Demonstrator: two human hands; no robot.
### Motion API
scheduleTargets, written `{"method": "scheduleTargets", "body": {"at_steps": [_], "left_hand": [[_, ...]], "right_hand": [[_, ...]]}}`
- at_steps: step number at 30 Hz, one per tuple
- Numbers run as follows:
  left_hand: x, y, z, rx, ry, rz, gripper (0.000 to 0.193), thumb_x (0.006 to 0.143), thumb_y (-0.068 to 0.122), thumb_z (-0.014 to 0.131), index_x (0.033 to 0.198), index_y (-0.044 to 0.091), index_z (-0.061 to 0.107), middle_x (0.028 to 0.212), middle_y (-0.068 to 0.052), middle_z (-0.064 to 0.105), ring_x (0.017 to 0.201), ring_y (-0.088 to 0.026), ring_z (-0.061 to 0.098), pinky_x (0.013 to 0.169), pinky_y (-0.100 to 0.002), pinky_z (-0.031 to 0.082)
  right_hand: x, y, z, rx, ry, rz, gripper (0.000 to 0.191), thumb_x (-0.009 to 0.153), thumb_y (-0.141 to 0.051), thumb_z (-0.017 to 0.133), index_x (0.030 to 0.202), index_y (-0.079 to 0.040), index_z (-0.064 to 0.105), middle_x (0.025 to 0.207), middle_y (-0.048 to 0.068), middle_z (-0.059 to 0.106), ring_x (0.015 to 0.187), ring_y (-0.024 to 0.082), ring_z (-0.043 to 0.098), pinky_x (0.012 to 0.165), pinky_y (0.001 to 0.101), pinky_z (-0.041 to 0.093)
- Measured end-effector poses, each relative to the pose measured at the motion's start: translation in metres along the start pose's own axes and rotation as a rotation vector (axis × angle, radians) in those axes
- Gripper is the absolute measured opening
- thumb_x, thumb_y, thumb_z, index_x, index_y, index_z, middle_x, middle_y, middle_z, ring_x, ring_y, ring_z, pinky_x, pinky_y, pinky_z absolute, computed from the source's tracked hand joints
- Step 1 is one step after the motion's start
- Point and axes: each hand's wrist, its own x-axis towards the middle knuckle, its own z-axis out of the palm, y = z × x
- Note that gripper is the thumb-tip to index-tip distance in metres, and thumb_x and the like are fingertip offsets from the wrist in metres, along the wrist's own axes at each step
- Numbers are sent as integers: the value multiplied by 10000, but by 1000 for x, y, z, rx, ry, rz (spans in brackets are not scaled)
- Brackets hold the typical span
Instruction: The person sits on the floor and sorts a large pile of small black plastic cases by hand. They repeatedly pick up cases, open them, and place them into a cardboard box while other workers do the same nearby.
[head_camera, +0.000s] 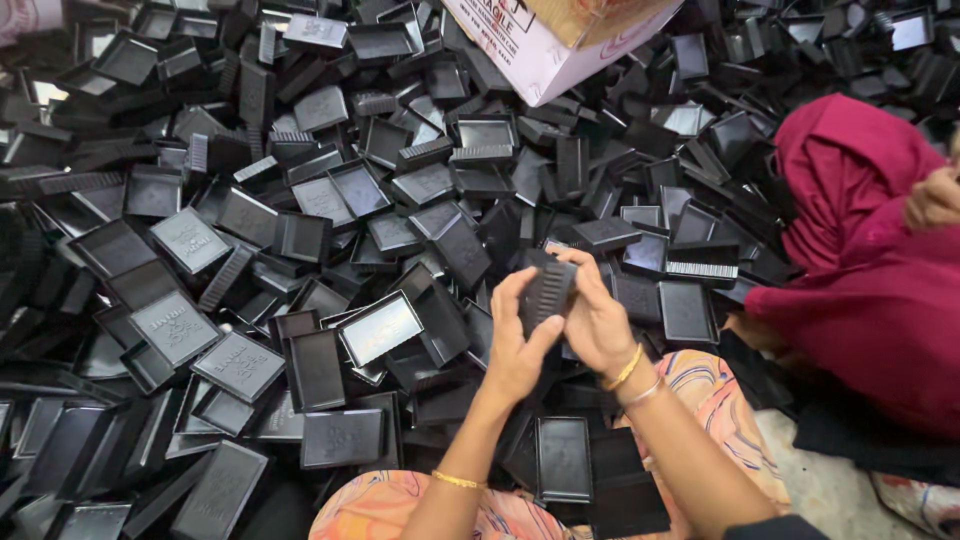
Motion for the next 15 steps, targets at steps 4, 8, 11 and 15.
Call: {"method": "scheduleTargets", "body": {"at_steps": [4,8,11,15], "left_hand": [[-5,9,3,110,-70,76,640,902,256,718,1474,96,479,1509,-217,433,1374,-390,427,1188,-479,339],[-2,9,1,58,-99,162,628,913,258,745,1475,134,494,1539,-220,407,1394,-411,414,1196,-499,338],[0,7,-1,34,-107,221,639,907,250,765,1481,155,502,1557,-223,389,1409,-413,405,1207,-506,330],[3,6,-13,-46,-198,204,628,880,252,801,1446,166,543,1552,-217,398,1435,-415,403,1217,-506,333]], "right_hand": [[-13,3,29,-16,17,-118,579,1083,-426,488,1552,-121,340,1419,206,537,1297,316,552,1111,472,447],[-12,-3,32,-258,-76,-261,706,1042,-491,521,1585,-123,261,1541,185,447,1426,337,479,1187,484,406],[-11,-2,29,-386,-93,-319,804,1028,-581,513,1617,-118,220,1538,206,444,1415,343,484,1182,479,416],[-14,-4,27,-403,-158,-289,876,986,-637,540,1624,-131,216,1541,240,455,1418,341,486,1189,472,400]]}}
